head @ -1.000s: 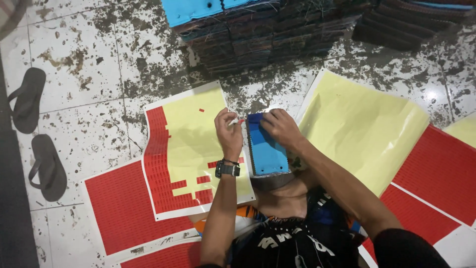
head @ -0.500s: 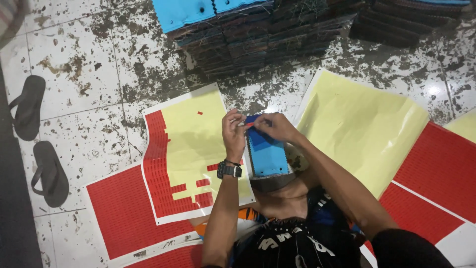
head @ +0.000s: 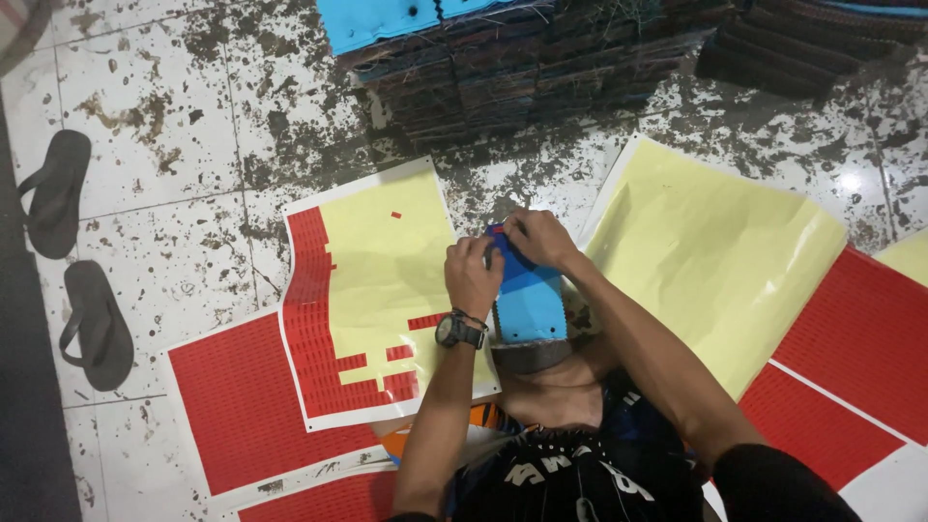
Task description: Peeling small red stickers from a sheet and applying them to blue rectangular blocks.
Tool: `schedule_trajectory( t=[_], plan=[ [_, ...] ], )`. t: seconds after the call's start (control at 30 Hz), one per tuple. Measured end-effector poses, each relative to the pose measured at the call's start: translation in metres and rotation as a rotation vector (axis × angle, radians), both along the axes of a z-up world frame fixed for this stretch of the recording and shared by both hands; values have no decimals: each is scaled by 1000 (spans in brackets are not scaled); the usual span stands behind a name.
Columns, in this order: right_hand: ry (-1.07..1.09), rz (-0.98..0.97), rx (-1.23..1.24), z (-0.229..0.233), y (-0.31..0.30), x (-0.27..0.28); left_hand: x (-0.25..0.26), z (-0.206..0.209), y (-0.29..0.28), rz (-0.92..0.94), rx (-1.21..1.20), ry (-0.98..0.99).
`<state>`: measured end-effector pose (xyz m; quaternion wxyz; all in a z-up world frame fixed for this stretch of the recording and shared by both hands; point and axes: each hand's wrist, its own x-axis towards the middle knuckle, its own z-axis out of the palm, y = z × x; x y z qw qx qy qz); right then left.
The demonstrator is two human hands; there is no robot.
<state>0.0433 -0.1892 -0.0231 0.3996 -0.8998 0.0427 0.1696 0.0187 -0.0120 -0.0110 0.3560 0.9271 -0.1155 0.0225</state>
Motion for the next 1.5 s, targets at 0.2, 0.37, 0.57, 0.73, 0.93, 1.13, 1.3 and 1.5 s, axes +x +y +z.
schedule_trajectory(
  t=[0.2, 0.37, 0.57, 0.73, 0.93, 1.13, 1.3, 1.5],
  plan=[
    [38, 11, -81, 19, 9, -4, -2, -11, 0, -20, 26, -116],
    [21, 8, -86, 39, 14, -6, -5, 3, -2, -18, 97, -229],
    [-77, -28, -263, 11, 13, -5, -9, 26, -5, -25, 282, -264],
    [-560, 199, -605, -8, -5, -8, -10, 16, -6, -43, 268, -199],
    [-929, 211, -688, 16, -3, -23, -1, 19, -2, 93, -311, 55],
    [-646, 445, -126, -4, -15, -50, 21, 26, 6, 307, -881, 476],
    [-247, 180, 421, 73, -5, -48, 21, 30, -9, 129, -938, 469],
    [-95, 86, 648, 70, -1, -43, 24, 18, -27, 59, -864, 432]
  ],
)
